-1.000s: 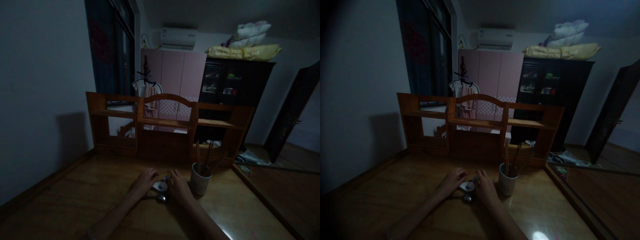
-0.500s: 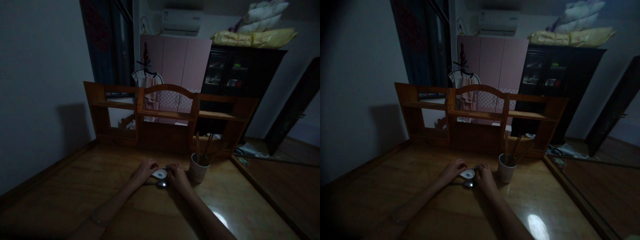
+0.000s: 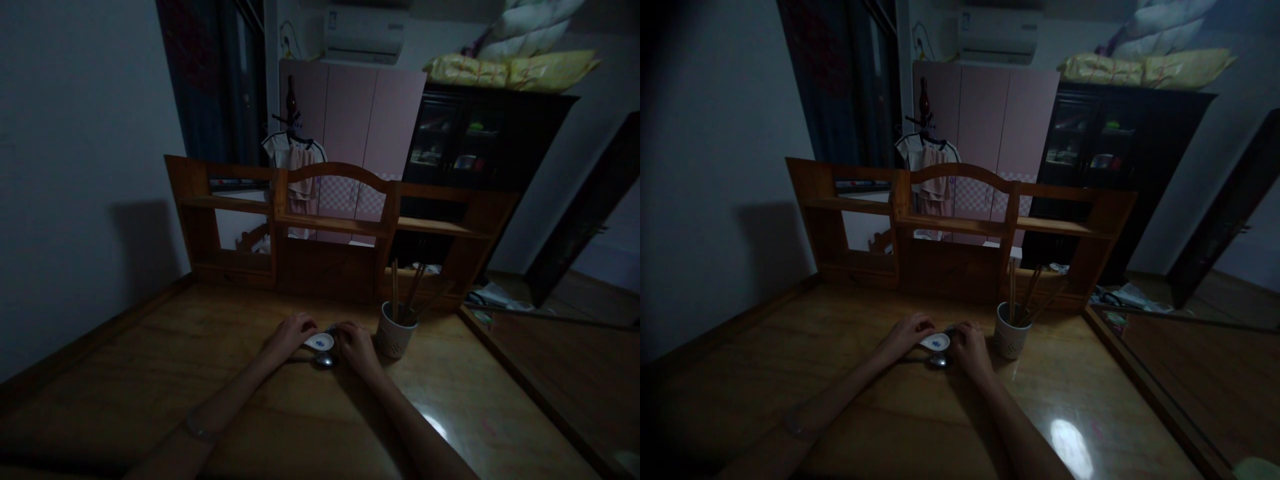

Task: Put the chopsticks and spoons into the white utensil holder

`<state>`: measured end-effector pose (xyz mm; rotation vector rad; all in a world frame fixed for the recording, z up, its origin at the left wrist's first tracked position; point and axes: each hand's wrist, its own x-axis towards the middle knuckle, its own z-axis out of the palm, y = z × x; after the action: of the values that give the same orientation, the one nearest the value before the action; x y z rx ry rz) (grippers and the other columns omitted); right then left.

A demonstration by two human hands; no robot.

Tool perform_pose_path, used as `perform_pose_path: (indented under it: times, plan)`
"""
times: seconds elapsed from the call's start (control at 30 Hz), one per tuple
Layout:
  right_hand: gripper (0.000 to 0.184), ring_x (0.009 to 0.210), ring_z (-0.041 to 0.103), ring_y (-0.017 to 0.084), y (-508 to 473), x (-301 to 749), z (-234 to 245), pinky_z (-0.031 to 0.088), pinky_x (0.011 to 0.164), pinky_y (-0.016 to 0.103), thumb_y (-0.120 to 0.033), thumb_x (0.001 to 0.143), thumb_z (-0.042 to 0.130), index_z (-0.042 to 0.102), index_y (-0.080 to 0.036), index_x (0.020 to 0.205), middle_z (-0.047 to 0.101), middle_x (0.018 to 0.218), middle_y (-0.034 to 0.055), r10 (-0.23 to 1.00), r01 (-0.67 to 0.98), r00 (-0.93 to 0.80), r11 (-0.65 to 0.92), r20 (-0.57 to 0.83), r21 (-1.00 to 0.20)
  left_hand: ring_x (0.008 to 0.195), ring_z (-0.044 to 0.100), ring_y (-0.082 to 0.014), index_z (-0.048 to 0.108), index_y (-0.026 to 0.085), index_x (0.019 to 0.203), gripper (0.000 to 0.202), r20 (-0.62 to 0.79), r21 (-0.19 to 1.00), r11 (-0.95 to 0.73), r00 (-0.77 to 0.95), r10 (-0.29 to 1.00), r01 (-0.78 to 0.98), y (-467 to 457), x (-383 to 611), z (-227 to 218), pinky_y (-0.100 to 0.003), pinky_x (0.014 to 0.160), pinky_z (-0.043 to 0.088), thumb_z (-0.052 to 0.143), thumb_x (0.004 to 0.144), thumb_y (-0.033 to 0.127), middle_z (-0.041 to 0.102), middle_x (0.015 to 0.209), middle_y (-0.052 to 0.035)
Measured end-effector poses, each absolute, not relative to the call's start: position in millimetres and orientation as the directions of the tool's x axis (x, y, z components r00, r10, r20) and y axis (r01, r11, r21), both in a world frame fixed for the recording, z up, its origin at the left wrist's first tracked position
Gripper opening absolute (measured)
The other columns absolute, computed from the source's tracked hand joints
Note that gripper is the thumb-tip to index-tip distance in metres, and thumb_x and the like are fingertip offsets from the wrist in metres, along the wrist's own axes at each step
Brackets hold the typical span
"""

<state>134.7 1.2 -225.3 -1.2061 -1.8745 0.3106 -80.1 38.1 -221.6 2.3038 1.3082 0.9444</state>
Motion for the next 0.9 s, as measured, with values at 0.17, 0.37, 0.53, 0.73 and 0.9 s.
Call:
perform_pose_path:
  times: [0.17, 0.37, 0.53, 0.73, 0.9]
  plan:
    - [0.035, 0.1, 0.058, 0.023, 3.5, 136.0, -228.3, 0.045, 0.09, 0.036, -0.007, 0.083, 0.049, 0.07, -0.02, 0.107, 0.066, 0.105, 0.0084, 0.816, 0.585, -0.155, 0.53, 0.557, -0.614, 0.079, 0.06, -0.0171, 0.071, 0.02, 0.085, 0.018, 0.392, 0.56, -0.541, 0.375, 0.84, 0.627, 33.1, -78.3, -215.7, -0.023, 0.069, 0.042, 0.061, 0.084, 0.035, 0.066, 0.086, -0.0024]
    - [0.043, 0.107, 0.056, 0.023, -0.7, 134.7, -223.0, 0.045, 0.094, 0.038, -0.003, 0.079, 0.05, 0.068, -0.023, 0.112, 0.064, 0.112, 0.0081, 0.796, 0.558, -0.173, 0.565, 0.58, -0.608, 0.085, 0.06, -0.0183, 0.072, 0.021, 0.085, 0.015, 0.411, 0.522, -0.572, 0.4, 0.819, 0.633, 31.9, -78.3, -212.4, -0.024, 0.076, 0.042, 0.062, 0.085, 0.032, 0.068, 0.087, -0.0021]
    - [0.044, 0.11, 0.055, 0.023, 1.0, 135.3, -226.3, 0.045, 0.096, 0.04, -0.003, 0.08, 0.049, 0.066, -0.022, 0.116, 0.062, 0.116, 0.0092, 0.791, 0.546, -0.163, 0.57, 0.59, -0.613, 0.086, 0.06, -0.0191, 0.071, 0.02, 0.086, 0.015, 0.428, 0.487, -0.574, 0.393, 0.814, 0.658, 28.8, -76.2, -208.7, -0.025, 0.075, 0.043, 0.062, 0.085, 0.031, 0.068, 0.088, -0.0033]
    - [0.051, 0.111, 0.054, 0.022, 1.7, 135.4, -225.1, 0.044, 0.097, 0.039, 0.001, 0.079, 0.045, 0.063, -0.022, 0.12, 0.061, 0.118, 0.0087, 0.767, 0.538, -0.17, 0.598, 0.618, -0.594, 0.088, 0.059, -0.0197, 0.07, 0.02, 0.085, 0.018, 0.477, 0.447, -0.59, 0.379, 0.793, 0.672, 29.1, -75.1, -210.3, -0.027, 0.077, 0.043, 0.06, 0.087, 0.035, 0.066, 0.089, -0.0036]
    - [0.051, 0.11, 0.054, 0.02, -4.2, 133.3, -215.1, 0.044, 0.096, 0.038, 0.002, 0.079, 0.043, 0.065, -0.023, 0.117, 0.061, 0.116, 0.0077, 0.747, 0.515, -0.174, 0.625, 0.642, -0.587, 0.088, 0.057, -0.0192, 0.068, 0.019, 0.084, 0.015, 0.518, 0.426, -0.597, 0.357, 0.777, 0.68, 29.6, -76.2, -210.4, -0.028, 0.077, 0.042, 0.06, 0.087, 0.032, 0.064, 0.088, -0.0035]
